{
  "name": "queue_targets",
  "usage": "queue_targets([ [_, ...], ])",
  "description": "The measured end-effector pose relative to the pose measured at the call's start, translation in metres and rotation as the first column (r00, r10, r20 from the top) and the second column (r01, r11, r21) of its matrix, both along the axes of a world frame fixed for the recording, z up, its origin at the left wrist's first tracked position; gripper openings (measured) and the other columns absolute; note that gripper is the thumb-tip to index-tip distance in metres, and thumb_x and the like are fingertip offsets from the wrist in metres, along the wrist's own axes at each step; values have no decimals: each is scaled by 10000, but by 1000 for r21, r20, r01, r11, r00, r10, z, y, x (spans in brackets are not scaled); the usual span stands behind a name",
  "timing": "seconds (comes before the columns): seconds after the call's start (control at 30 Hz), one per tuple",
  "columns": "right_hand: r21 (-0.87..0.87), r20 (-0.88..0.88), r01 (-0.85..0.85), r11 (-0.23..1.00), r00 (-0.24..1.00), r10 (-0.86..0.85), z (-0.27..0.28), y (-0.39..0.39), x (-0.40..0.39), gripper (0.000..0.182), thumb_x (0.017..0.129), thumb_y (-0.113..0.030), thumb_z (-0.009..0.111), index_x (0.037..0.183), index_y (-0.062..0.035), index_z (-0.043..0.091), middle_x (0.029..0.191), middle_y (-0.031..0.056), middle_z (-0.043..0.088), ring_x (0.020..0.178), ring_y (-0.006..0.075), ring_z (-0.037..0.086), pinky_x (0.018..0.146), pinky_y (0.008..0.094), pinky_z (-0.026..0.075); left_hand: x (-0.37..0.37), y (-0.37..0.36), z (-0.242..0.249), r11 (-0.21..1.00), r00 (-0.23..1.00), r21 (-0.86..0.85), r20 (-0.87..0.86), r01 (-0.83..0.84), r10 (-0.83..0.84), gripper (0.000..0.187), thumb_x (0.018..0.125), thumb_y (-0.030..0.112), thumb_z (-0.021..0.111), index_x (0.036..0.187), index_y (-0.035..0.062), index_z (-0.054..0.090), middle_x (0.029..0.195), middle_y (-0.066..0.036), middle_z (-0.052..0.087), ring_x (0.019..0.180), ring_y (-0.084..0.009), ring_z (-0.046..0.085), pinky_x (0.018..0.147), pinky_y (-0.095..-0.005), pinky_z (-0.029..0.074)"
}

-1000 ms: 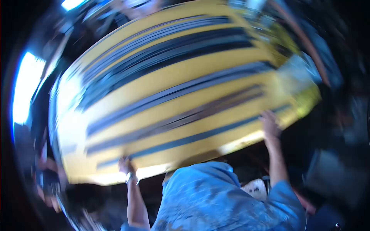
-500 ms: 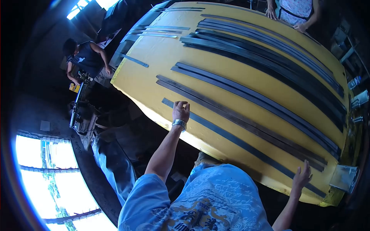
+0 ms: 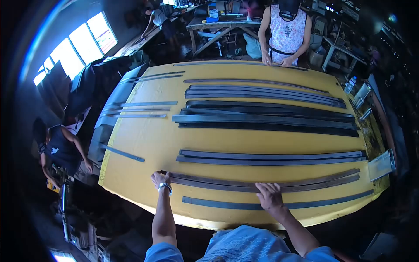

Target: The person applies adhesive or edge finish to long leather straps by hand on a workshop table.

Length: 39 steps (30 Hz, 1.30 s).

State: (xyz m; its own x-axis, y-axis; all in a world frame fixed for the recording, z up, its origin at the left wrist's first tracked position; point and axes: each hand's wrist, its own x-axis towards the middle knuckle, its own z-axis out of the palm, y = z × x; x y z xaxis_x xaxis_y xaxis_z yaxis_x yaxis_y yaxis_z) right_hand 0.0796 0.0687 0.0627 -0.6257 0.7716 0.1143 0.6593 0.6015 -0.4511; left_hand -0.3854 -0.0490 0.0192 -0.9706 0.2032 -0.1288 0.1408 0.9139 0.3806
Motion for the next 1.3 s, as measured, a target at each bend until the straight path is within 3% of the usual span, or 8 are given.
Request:
queue_targets([
  [0.13,-24,-88,-122,992,989,119,12,-2,-68,510,850,-224,719,1321,-96,571,1211,120,676,1096,322,632,992,489,420,-5,0,2,935,987,319,-99,151,-126,368,775,235,785,1020,35,597,1079,-157,640,1009,-315,631,855,-430,514],
  [0.37,-309,-292,-255,916,942,164,53,-10,-169,575,856,-205,716,1374,-89,494,1107,146,675,1069,354,638,879,451,520,145,26,129,272,684,951,103,144,-722,183,852,8,718,950,11,564,828,-78,670,744,-131,656,698,-280,529],
  [0.47,-121,-289,-324,938,916,279,40,2,-173,303,961,-223,551,1210,-50,548,1065,189,660,991,391,653,826,462,536,163,38,130,142,476,936,-30,321,-879,237,883,24,718,1030,25,532,927,-74,649,845,-155,665,770,-278,537],
  [0.57,-348,-337,-27,937,936,-98,70,12,-135,302,1019,-299,478,1226,-108,585,1045,179,693,966,392,666,800,447,542,171,55,127,65,472,986,-15,154,-882,264,902,149,744,1047,23,563,979,-46,633,932,-132,629,800,-290,518],
  [0.67,-335,-474,70,939,849,-232,82,27,-84,293,1025,-225,523,1248,-49,598,927,134,687,894,201,676,780,324,539,171,81,60,299,455,794,32,529,-890,233,916,199,718,1016,23,603,975,-102,651,866,-182,656,758,-316,517],
  [0.87,-245,-570,434,867,659,-491,193,28,87,257,973,-259,647,1114,-50,696,963,78,726,923,146,681,796,318,539,238,114,-20,66,165,389,-226,919,-960,359,792,284,791,1107,150,682,1113,-57,655,1050,-279,622,858,-449,470],
  [1.13,178,-603,885,431,444,-663,370,16,410,380,911,-419,702,1016,-56,743,839,1,681,777,59,596,743,235,473,258,109,-19,239,243,46,-173,970,-954,198,794,228,736,982,171,707,1148,-37,634,1131,-236,577,925,-489,383],
  [1.3,205,-727,958,200,286,-624,465,-16,600,384,920,-424,672,1133,-109,728,1017,5,700,868,76,601,827,243,468,367,132,2,161,264,288,-366,944,-892,288,728,97,730,1013,77,690,1160,-159,625,1043,-359,620,888,-444,523],
])
